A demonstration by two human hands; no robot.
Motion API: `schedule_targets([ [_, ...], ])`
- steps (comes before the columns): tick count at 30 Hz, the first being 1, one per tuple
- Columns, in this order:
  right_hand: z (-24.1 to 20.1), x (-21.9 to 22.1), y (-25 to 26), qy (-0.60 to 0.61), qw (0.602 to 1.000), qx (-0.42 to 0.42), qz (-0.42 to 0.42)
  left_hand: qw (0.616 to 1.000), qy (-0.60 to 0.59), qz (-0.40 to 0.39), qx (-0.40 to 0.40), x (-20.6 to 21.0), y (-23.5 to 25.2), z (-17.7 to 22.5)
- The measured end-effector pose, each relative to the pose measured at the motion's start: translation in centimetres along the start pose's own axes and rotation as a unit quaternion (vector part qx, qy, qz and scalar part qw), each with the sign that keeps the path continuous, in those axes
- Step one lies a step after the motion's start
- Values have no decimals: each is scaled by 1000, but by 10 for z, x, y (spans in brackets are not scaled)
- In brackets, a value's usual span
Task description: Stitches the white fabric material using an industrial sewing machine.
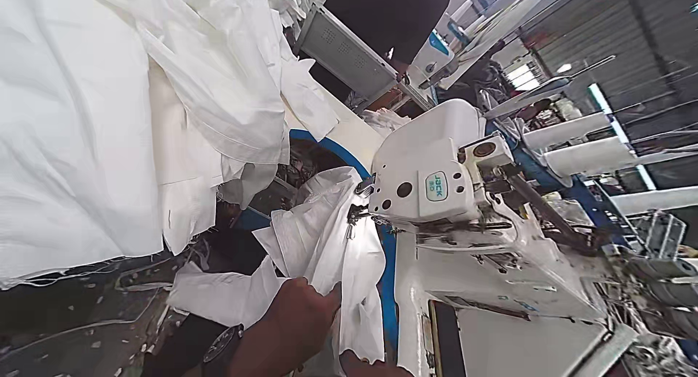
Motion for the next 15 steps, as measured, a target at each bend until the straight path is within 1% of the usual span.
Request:
schedule_targets([
  [2, 2, 5, 4, -3, 1000, 22, -4, 998, -27, -60, -11, -1, 1, -1],
  [4, 2, 13, 8, 3, 997, 69, -30, 993, -58, -98, -26, -2, 3, -3],
  [5, 1, 12, 8, -5, 996, 82, -25, 992, -69, -102, -29, -4, 5, -5],
  [6, 1, 8, 6, -22, 997, 79, -3, 992, -73, -97, -32, -4, 7, -6],
  [8, -2, 1, 0, -49, 996, 60, 44, 987, -92, -127, -43, -7, 5, -6],
  [11, -6, 5, 2, -54, 995, 61, 54, 977, -116, -173, -43, -10, 6, -6],
  [13, -9, 4, 4, -81, 991, 44, 94, 971, -136, -192, -51, -13, 7, -4],
  [15, -15, 9, 8, -105, 987, 38, 113, 955, -159, -243, -64, -17, 4, -3],
])
Point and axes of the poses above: each hand's wrist, its own y-axis towards the middle knuckle, its own x-axis out of the palm, z = x × y, the point moved 3 cm from there along y, towards the middle knuckle, and after that the axes turned 7 degrees about y, right-handed, at the moved point
